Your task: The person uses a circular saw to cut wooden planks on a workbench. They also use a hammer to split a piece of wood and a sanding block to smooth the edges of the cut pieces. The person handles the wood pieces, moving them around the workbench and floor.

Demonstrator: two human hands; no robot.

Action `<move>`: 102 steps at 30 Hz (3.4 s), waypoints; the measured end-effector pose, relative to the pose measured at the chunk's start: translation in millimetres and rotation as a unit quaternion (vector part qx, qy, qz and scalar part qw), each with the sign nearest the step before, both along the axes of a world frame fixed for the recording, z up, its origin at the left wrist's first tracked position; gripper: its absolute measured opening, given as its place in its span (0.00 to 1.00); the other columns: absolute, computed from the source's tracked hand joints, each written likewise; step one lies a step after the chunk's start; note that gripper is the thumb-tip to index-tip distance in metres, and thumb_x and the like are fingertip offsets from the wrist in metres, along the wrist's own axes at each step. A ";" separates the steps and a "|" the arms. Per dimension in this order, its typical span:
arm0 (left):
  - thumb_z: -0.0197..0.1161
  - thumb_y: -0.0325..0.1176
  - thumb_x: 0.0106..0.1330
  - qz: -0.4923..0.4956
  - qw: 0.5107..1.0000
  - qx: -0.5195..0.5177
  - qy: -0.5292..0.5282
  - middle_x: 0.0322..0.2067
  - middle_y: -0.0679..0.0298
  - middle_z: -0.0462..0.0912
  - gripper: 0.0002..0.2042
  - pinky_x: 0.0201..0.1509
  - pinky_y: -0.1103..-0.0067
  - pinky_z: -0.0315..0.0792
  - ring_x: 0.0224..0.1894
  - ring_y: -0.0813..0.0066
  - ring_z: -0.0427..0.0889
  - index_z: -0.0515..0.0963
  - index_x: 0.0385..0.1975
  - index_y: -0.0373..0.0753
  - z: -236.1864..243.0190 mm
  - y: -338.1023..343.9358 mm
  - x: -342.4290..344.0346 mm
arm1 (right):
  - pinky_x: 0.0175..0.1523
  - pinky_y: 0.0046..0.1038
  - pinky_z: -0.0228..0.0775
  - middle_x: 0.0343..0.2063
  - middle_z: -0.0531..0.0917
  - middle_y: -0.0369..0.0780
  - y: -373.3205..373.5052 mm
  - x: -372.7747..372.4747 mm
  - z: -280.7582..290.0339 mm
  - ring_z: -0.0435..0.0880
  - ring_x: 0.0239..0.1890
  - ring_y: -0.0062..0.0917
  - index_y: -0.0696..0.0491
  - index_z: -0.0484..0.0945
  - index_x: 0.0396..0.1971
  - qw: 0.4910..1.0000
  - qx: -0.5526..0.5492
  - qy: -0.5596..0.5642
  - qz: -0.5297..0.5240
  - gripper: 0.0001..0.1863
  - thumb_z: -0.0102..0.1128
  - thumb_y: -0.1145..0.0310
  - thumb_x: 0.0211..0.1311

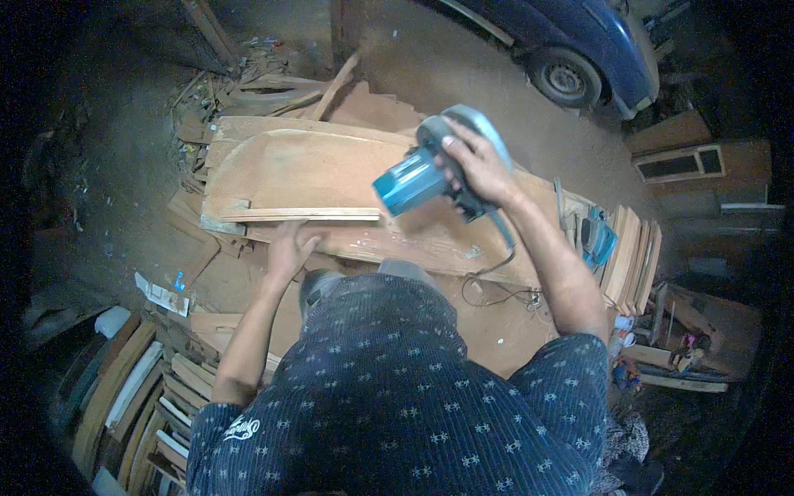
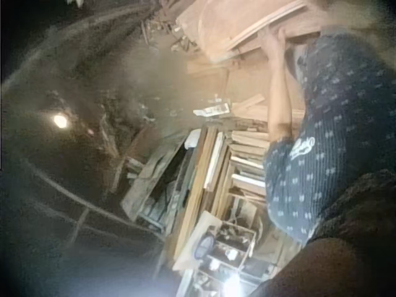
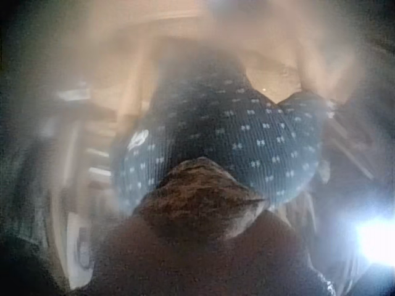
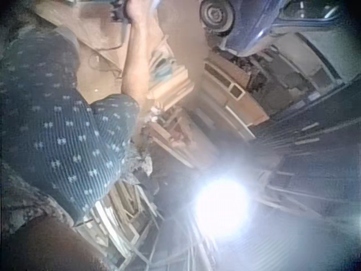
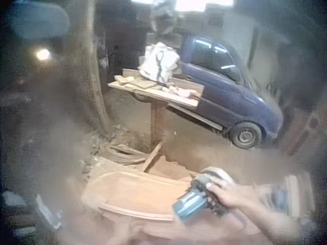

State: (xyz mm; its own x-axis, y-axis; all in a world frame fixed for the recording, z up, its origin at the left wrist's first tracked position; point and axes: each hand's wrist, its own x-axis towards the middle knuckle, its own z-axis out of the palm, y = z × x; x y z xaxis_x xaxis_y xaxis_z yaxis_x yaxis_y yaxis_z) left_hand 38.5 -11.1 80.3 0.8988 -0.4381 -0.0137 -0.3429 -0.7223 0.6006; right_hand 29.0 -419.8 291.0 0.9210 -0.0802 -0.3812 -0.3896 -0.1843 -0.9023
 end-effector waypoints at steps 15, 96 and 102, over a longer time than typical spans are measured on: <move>0.71 0.34 0.60 -0.178 0.967 0.169 0.074 0.40 0.56 0.86 0.17 0.51 0.63 0.78 0.44 0.51 0.84 0.82 0.49 0.41 41.3 -136.9 30.2 | 0.53 0.44 0.81 0.46 0.88 0.50 -222.9 -178.9 -321.6 0.88 0.49 0.43 0.55 0.86 0.45 0.761 -0.533 0.209 0.307 0.14 0.56 0.69 0.65; 0.64 0.42 0.74 0.331 0.842 -0.169 0.390 0.32 0.65 0.82 0.15 0.43 0.79 0.76 0.34 0.78 0.82 0.81 0.45 0.34 2.7 -14.8 -126.2 | 0.53 0.38 0.78 0.49 0.86 0.45 -167.7 -198.1 -346.4 0.86 0.52 0.33 0.55 0.87 0.45 0.669 -0.651 0.254 0.252 0.14 0.58 0.65 0.65; 0.63 0.44 0.75 0.287 0.869 -0.183 0.359 0.37 0.62 0.85 0.17 0.45 0.79 0.77 0.35 0.80 0.81 0.81 0.46 0.33 7.4 -38.1 -122.5 | 0.48 0.35 0.82 0.46 0.88 0.44 -221.2 -194.3 -368.4 0.89 0.48 0.33 0.51 0.88 0.43 0.701 -0.617 0.224 0.278 0.13 0.57 0.66 0.66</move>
